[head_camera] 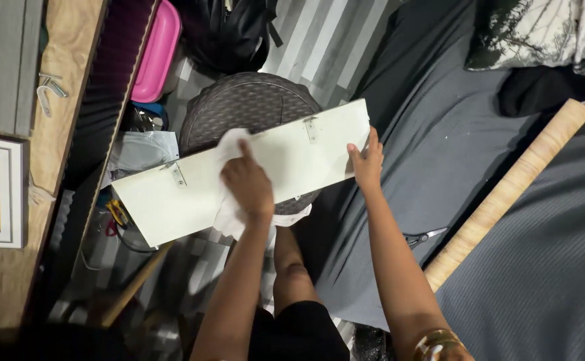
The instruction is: The person wipes down a white shelf panel, uses pliers and a screwdriver to manipulate hardware on the panel, and searches through a storage area for components.
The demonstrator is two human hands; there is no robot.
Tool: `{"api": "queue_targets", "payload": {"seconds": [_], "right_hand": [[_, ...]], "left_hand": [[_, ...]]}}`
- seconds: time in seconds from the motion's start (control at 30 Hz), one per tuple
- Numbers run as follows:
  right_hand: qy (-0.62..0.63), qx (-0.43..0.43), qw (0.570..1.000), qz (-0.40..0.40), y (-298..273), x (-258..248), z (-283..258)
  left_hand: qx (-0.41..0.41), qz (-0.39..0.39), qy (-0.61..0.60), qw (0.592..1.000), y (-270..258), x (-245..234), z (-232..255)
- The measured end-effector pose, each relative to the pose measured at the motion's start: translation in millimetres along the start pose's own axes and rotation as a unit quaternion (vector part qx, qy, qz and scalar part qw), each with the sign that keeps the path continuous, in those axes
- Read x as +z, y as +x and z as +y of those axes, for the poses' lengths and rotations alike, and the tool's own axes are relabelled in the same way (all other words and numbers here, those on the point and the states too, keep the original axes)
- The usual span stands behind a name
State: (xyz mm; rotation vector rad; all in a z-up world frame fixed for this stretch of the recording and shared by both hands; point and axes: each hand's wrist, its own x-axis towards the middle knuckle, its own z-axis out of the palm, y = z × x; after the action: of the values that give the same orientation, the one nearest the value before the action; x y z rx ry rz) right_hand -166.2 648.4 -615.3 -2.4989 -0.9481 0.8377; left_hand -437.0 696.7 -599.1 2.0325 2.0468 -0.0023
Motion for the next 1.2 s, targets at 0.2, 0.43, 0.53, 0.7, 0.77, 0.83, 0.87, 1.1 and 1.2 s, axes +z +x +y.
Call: {"api": "queue_targets", "payload": {"seconds": [0.2,0.43,0.53,0.7,0.77,0.83,0.87,1.1,1.2], "right_hand": [[0.03,-0.02,0.999,-0.007,4.0,-3.9,0.6],[0.04,-0.029,0.999,-0.002,3.5,-3.9,-0.9],[0.021,-0.001,1.0,0.007,0.6,-3.4,-10.4],[0.04,0.029,0.999,-0.017,1.4,-5.1,-14.6],[0.06,0.013,0.998,-0.021,4.9,-6.4,-11.9],[0.09,0.002,0.995,-0.031,6.3,-6.2,-9.6],[0.079,0.008,0.996,-0.03,5.3,-8.1,-8.5],[0.061,0.033,0.997,-0.024,5.4,-5.9,-12.0],[0.065,0.023,0.997,-0.026,6.2,-6.8,-13.4]], "left_hand": [[0.183,0.015,-0.098,0.978,7.8,3.7,54.0],[0.09,0.099,0.024,0.991,-18.8,-38.1,-89.9],[-0.039,0.183,-0.077,0.979,-19.3,-15.9,-77.0],[0.101,0.054,-0.089,0.989,-31.1,26.2,62.9],[0.189,-0.038,-0.094,0.977,-45.4,22.9,63.9],[0.242,-0.085,-0.129,0.958,-48.0,14.6,20.9],[0.234,-0.043,-0.106,0.965,-60.5,11.5,-21.8],[-0.146,0.087,-0.016,0.985,-35.1,-25.9,-194.2],[-0.058,0.049,0.022,0.997,-26.8,-16.3,-130.3]]}}
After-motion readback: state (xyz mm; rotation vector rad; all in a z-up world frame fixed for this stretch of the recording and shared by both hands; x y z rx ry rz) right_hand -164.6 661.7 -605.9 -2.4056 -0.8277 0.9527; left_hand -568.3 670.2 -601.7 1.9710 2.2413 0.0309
